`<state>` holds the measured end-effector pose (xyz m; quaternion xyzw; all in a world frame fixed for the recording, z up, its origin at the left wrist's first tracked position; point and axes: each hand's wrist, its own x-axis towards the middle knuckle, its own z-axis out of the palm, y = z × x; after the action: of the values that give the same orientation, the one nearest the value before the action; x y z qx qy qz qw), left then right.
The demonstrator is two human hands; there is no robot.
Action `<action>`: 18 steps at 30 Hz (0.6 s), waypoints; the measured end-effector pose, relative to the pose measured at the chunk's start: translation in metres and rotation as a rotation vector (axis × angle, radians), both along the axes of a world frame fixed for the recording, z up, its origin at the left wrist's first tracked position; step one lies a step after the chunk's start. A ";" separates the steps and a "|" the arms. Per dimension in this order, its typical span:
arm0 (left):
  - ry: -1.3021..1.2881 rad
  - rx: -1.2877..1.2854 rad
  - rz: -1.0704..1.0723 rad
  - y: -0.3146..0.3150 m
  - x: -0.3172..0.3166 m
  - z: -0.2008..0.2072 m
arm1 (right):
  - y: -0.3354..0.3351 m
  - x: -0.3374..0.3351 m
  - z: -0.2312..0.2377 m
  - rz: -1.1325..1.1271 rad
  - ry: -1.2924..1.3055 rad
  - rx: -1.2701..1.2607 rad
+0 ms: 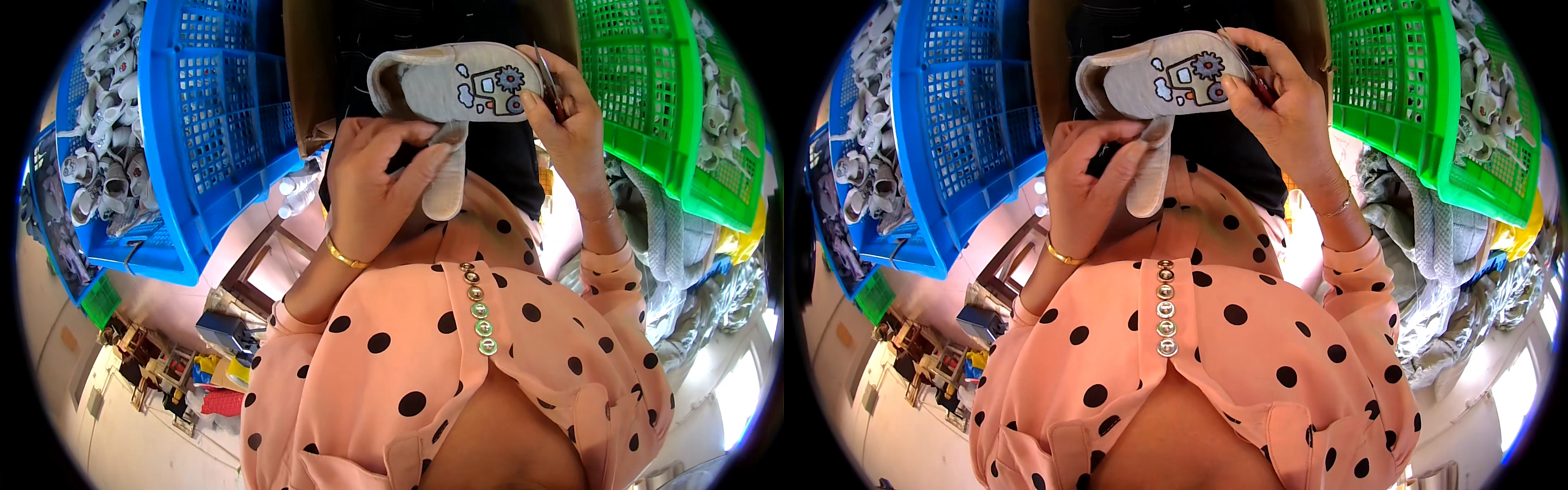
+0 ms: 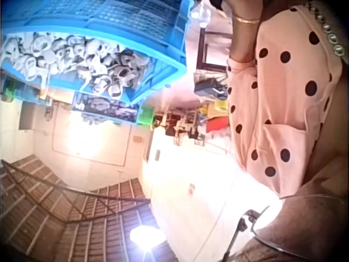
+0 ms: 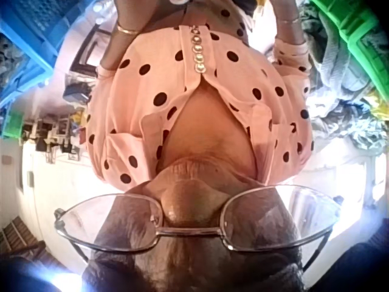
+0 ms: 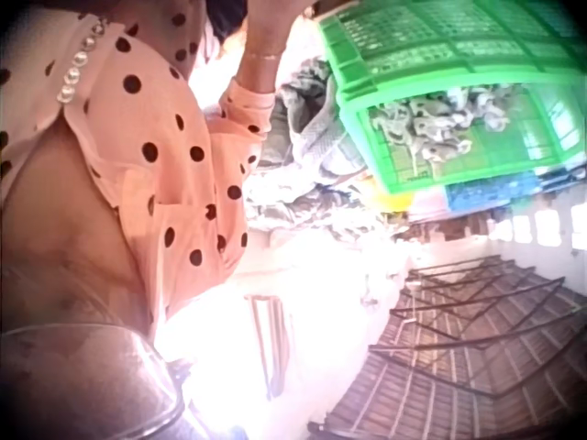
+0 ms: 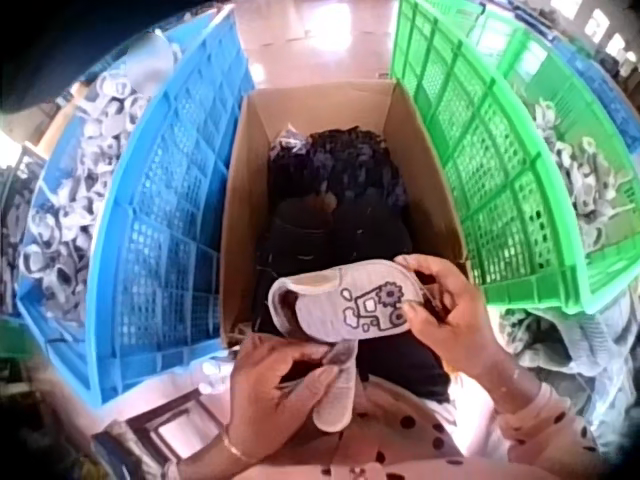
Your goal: The person uses a pair of scissors to trim loose threads and excess fabric from the edges of small white shoes. They handle the shoes one at a time, picking them from a blue crate, performing the trimming, and placing the finished items into a green crate.
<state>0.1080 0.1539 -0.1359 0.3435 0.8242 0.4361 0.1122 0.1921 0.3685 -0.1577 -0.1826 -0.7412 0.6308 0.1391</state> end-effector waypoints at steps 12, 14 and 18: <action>-0.014 0.101 -0.051 0.007 0.026 -0.032 | -0.025 0.050 -0.020 -0.197 -0.248 -0.433; -0.242 0.150 -0.031 0.007 0.022 -0.028 | -0.020 0.049 -0.018 -0.188 -0.260 -0.386; -0.930 0.432 0.087 -0.002 0.013 -0.002 | -0.014 0.045 -0.014 -0.187 -0.197 -0.313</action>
<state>0.1206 0.1516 -0.1375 0.0938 0.5918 0.7073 0.3752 0.2376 0.3546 -0.1716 -0.3309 -0.6239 0.7017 0.0940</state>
